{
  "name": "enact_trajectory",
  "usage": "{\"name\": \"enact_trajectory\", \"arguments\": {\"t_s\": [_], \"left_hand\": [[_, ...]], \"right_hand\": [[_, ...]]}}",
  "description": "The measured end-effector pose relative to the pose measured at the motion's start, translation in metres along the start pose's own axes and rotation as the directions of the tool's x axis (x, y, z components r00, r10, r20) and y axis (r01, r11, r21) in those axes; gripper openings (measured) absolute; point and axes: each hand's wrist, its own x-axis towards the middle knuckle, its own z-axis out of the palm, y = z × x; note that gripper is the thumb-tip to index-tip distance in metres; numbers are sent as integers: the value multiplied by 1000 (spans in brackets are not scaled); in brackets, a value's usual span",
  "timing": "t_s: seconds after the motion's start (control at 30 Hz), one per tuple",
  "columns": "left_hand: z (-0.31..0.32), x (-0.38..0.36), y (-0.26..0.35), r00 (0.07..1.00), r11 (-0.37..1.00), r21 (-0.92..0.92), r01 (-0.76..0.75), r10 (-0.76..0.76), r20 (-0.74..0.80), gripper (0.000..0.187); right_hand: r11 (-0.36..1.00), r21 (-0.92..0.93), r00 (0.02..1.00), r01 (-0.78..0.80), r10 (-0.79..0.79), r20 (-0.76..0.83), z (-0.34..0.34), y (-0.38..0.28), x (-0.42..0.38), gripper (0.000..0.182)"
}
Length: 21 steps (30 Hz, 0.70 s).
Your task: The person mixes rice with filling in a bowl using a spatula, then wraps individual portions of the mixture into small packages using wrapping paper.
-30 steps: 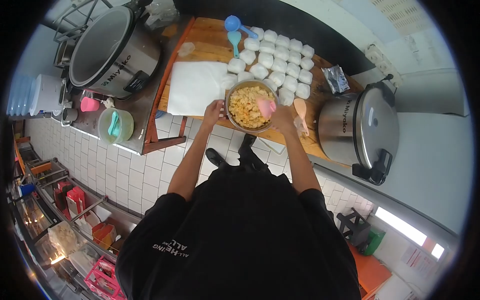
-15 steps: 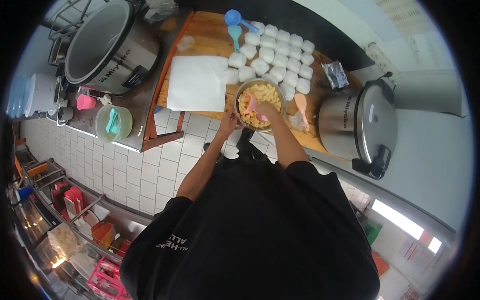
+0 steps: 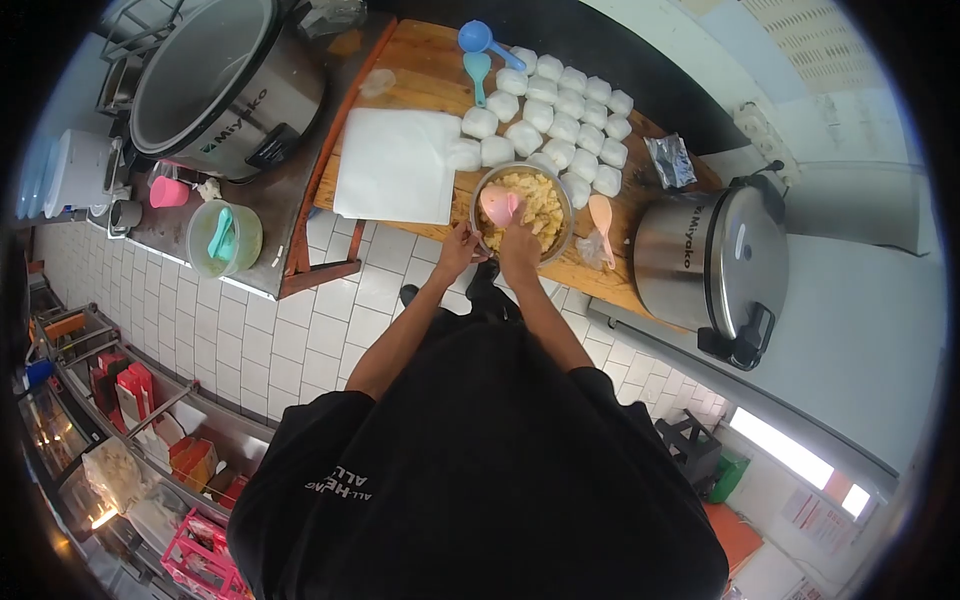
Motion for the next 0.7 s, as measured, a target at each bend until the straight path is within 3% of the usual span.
{"name": "enact_trajectory", "arguments": {"t_s": [0.07, 0.1, 0.13, 0.2, 0.27, 0.33, 0.37, 0.4, 0.43, 0.5, 0.53, 0.6, 0.63, 0.67, 0.7], "left_hand": [[-3, -1, -5, 1000, 1000, -28, -2, 2, 8, 7], [-3, 0, -9, 1000, 1000, -13, -2, 2, 13, 6], [-3, 4, -10, 1000, 1000, 4, -10, 10, 19, 6], [0, -8, -11, 1000, 1000, 17, -3, 3, 10, 7], [4, -4, 0, 1000, 999, 23, -24, 24, -2, 9], [2, -14, 5, 996, 995, -57, 87, -85, 38, 10], [2, -14, 1, 997, 996, -61, 63, -60, 46, 8], [1, -16, -2, 998, 996, -60, 59, -57, 41, 8], [0, -12, -3, 997, 998, -30, 62, -61, 55, 9], [1, -14, -1, 997, 998, -21, 60, -59, 59, 9], [1, -17, 3, 997, 998, -21, 57, -56, 56, 9], [1, -18, 5, 997, 997, -38, 67, -65, 50, 8], [2, -15, 6, 997, 997, -39, 61, -59, 48, 8], [2, -13, 4, 998, 998, -14, 54, -54, 34, 8], [3, -15, -1, 998, 998, 13, 55, -55, 24, 8]], "right_hand": [[967, 157, 966, -200, 168, 195, -1, -17, -1, 52], [952, 175, 957, -251, 217, 194, 4, -21, 2, 37], [952, 178, 958, -250, 217, 188, 19, -14, 9, 37], [972, 232, 952, 36, -104, 287, 62, 21, 12, 21], [974, 188, 931, 123, -179, 319, 43, 36, 37, 21], [967, 156, 892, 203, -248, 377, 36, 56, 41, 20], [894, 432, 829, -114, -154, 537, 36, 70, 47, 22], [676, 582, 707, -453, -126, 696, 30, 71, 47, 24], [676, 588, 713, -444, -131, 689, 24, 72, 48, 24], [504, 557, 613, -660, -68, 788, -5, 69, 35, 29], [506, 559, 613, -658, -71, 787, 5, 74, 33, 29], [810, 509, 845, -292, -31, 533, 29, 88, 30, 31], [811, 511, 848, -285, -36, 530, 31, 86, 27, 31], [913, 390, 953, -120, -4, 303, 16, 68, 15, 36], [977, 215, 998, 3, -17, 60, 4, 50, 2, 45]]}}
